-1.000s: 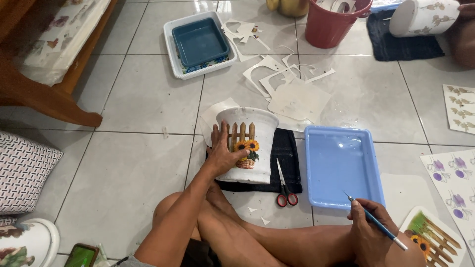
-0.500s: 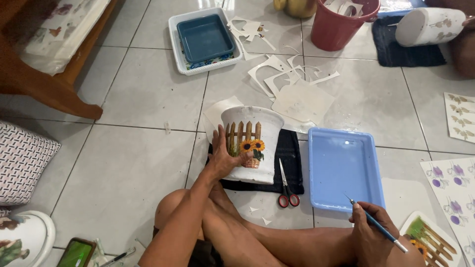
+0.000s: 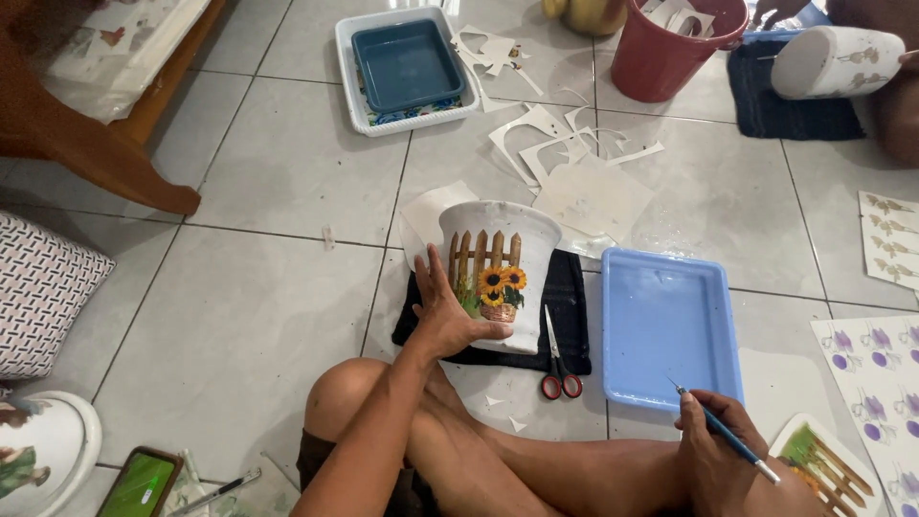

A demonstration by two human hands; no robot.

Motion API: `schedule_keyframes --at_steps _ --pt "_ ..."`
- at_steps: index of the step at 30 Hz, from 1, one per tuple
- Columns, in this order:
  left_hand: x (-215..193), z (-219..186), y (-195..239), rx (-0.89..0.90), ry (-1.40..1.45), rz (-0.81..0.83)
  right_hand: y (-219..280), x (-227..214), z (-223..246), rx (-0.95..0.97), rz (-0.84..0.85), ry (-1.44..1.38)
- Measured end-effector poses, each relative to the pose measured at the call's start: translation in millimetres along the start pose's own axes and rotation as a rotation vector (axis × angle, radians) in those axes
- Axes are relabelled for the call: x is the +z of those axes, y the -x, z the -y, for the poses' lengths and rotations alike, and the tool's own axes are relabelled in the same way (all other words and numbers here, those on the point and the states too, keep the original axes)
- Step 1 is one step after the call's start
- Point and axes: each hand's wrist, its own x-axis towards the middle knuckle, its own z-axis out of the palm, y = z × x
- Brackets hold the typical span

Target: The person applies a water-slide decal featuring a fence and sunflowers onto a white ceramic vase. They smooth the decal with a brush, then use a small tool to press the edges and remove air bubbles. The person rotates the vase to work on different sections of the design.

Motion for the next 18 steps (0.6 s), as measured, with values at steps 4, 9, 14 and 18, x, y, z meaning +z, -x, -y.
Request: schedule_keyframes --at_steps 4,9,14,18 --pt "17.0 -0.8 5.5 0.043 -0.054 -0.062 -1.6 1.1 5.9 0.074 -0.013 0.151" --pt "47.9 -7.0 15.3 0.115 -0.188 -0.322 -1.7 -1.9 2.1 0.060 0.020 0.109" --pt "71.7 -1.1 27.9 0.078 -0.154 -0.433 -2.5 -2.3 6.1 0.082 0.025 0.115" --pt "85.3 -2.3 27.8 0.046 -0.078 -0.465 -3.2 2.7 15.3 0.189 -0.009 0.178"
